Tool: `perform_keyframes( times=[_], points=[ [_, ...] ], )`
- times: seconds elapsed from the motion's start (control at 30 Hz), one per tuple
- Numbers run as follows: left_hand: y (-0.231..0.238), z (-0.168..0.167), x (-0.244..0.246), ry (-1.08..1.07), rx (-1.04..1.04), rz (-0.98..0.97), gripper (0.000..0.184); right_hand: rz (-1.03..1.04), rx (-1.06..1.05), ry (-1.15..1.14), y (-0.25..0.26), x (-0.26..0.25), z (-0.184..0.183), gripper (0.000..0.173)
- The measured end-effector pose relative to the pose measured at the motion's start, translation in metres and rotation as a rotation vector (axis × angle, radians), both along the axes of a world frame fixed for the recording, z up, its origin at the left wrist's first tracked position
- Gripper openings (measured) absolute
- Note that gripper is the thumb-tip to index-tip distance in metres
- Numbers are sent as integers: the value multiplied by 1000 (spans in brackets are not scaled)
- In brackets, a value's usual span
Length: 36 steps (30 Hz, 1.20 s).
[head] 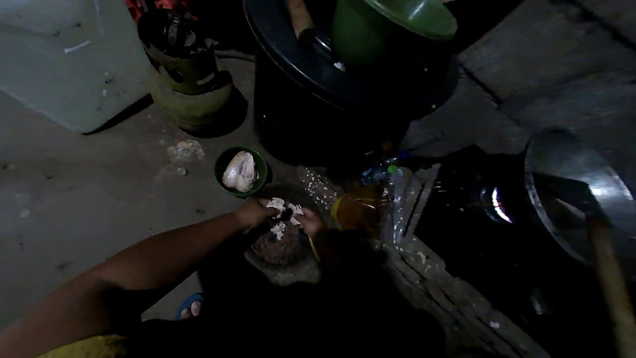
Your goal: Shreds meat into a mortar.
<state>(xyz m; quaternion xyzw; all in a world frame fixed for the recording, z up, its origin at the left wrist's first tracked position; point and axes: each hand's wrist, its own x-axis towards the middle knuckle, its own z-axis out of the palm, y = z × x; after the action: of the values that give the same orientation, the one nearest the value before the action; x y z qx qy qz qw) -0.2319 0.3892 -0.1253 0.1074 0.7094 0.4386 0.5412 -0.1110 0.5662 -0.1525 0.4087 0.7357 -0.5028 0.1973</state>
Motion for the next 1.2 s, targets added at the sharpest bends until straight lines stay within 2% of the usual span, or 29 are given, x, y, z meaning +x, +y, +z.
perform_keyframes(
  times=[0.13, 0.23, 0.37, 0.53, 0.67, 0.73, 0.87, 0.93, 1.13, 1.2],
  points=[
    [2, -2, 4, 4, -14, -29, 29, 63, -177, 147, -21, -2, 28, 35],
    [4, -3, 2, 82, -14, -118, 29, 64, -159, 208, -28, -6, 29, 41],
    [2, -11, -1, 157, 10, -169, 24, 70, -131, 191, -25, -7, 21, 38],
    [-2, -4, 2, 12, 64, -100, 28, 47, -51, 92, -3, 2, -7, 43],
    [-5, -10, 0, -106, 166, -54, 21, 50, -194, 165, -13, 3, 15, 36],
    [-3, -8, -1, -95, 156, -56, 25, 70, -237, 209, -17, 1, 24, 34],
    [-1, -3, -1, 136, 67, -131, 23, 73, -193, 227, -25, -2, 25, 45],
    [1, -5, 0, 206, 18, -161, 23, 59, -160, 241, -27, -3, 21, 43],
    [-1, -16, 1, 80, 52, -94, 21, 123, -115, 235, -20, -2, 13, 42],
    [-2, -15, 1, 72, 66, -100, 25, 171, -75, 225, -20, -2, 15, 40]
  ],
)
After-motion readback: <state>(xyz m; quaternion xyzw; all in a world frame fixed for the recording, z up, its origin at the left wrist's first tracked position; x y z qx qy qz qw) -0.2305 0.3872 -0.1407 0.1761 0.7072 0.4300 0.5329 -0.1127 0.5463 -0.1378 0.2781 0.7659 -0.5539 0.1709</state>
